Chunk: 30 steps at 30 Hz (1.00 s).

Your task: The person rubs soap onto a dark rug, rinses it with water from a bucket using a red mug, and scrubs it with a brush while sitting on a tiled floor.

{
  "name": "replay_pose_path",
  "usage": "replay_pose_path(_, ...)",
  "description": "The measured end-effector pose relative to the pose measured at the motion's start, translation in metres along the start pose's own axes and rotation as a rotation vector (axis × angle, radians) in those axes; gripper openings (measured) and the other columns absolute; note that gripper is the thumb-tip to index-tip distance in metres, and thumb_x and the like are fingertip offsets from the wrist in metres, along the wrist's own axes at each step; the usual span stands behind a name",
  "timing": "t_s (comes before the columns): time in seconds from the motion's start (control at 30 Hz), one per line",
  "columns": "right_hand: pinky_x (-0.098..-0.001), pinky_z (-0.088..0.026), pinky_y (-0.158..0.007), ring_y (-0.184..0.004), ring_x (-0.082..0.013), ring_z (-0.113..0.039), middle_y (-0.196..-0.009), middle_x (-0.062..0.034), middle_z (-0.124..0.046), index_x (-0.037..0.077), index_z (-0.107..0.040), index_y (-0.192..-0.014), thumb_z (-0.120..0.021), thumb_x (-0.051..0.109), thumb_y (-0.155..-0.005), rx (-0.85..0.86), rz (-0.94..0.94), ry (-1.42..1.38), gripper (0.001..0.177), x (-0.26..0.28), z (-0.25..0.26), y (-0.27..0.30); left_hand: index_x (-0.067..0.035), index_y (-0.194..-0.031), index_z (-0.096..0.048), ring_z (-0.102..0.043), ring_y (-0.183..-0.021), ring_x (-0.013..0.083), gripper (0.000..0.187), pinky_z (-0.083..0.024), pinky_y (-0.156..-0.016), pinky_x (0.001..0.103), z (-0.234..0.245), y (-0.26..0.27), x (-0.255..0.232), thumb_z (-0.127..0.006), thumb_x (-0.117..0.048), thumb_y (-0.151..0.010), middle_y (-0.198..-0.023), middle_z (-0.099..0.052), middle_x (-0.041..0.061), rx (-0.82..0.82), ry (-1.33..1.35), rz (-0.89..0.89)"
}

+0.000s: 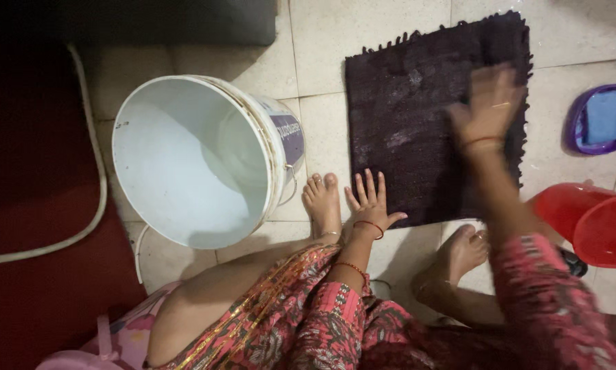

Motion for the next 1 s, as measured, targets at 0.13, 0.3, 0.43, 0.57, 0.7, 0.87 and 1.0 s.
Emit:
replay_pose_path(0.13,-0.0613,-0.005,-0.127,-0.160,-0.0398,-0.007,-0.173,-0.0198,-0.010,0.013,-0.026,-0.168,-0.054,0.060,-0.098,-0.027,0.586,0.486,0.089,0.046,-0.107,0.077,-0.011,-0.166,0.009,0.018,-0.156,0.0434,0.136,0.010,-0.117,0.070,0.003,0.003,0.000,-0.064,-0.081,-0.075,-0.172,0.014,0.021,0.023,-0.047,0.007)
replay_pose_path(0.3,-0.0579,-0.007,-0.132,-0.165,-0.0313,-0.010,-0.176,-0.0103,-0.015,0.026,-0.028,-0.164,-0.050,0.063,-0.097,0.221,0.552,0.602,0.079,-0.005,-0.089,0.126,-0.010,-0.162,0.009,0.019,-0.156,0.0456,0.131,0.010,-0.117,0.072,0.012,0.000,0.001,-0.061,-0.083,-0.078,-0.171,0.016,0.023,0.117,-0.049,-0.005)
replay_pose_path(0.43,-0.0701,0.001,-0.123,-0.160,-0.0412,-0.003,-0.174,-0.0202,-0.003,0.023,-0.016,-0.169,-0.048,0.061,-0.103,-0.154,0.028,0.382,0.082,-0.063,-0.032,0.119,-0.012,-0.164,0.009,0.017,-0.156,0.0433,0.136,0.008,-0.118,0.071,0.005,0.004,0.001,-0.063,-0.083,-0.074,-0.171,0.014,0.020,-0.001,-0.012,-0.015)
replay_pose_path(0.57,-0.0694,0.005,-0.125,-0.161,-0.0445,0.002,-0.176,-0.0175,0.000,0.023,-0.012,-0.172,-0.043,0.055,-0.108,-0.263,0.120,0.338,0.078,-0.056,-0.080,0.159,-0.012,-0.165,0.010,0.018,-0.155,0.0437,0.137,0.009,-0.116,0.071,0.009,0.002,0.000,-0.067,-0.080,-0.074,-0.171,0.016,0.021,0.029,-0.032,-0.016)
replay_pose_path(0.7,-0.0658,-0.002,-0.122,-0.159,-0.0365,-0.005,-0.174,-0.0125,-0.007,0.033,-0.019,-0.166,-0.042,0.055,-0.101,0.076,0.571,0.769,0.073,-0.017,-0.110,0.161,-0.010,-0.165,0.011,0.019,-0.155,0.0454,0.138,0.009,-0.116,0.071,0.010,0.006,0.004,-0.070,-0.076,-0.076,-0.171,0.016,0.022,0.037,-0.043,-0.032)
replay_pose_path(0.87,-0.0624,-0.006,-0.127,-0.161,-0.0403,-0.005,-0.174,-0.0171,-0.009,0.034,-0.025,-0.163,-0.048,0.071,-0.090,0.159,0.413,0.660,0.085,-0.014,-0.029,0.071,-0.011,-0.163,0.011,0.018,-0.155,0.0445,0.136,0.009,-0.117,0.073,0.012,0.005,0.005,-0.070,-0.077,-0.075,-0.170,0.016,0.021,0.003,0.053,-0.055)
replay_pose_path(1.0,-0.0731,0.006,-0.123,-0.161,-0.0474,0.005,-0.179,-0.0237,-0.006,0.018,-0.019,-0.175,-0.049,0.065,-0.105,-0.178,0.276,0.402,0.090,0.010,-0.049,0.047,-0.011,-0.164,0.008,0.014,-0.157,0.0414,0.130,0.007,-0.119,0.068,0.021,0.015,-0.002,-0.069,-0.070,-0.077,-0.172,0.012,0.018,0.051,0.029,0.005)
Point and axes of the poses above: each hand's wrist, its own y-axis away from the middle knuckle, its own z-axis out of the back of the hand, x = y × z, the point moved 1 cm from there along -y, towards the middle knuckle
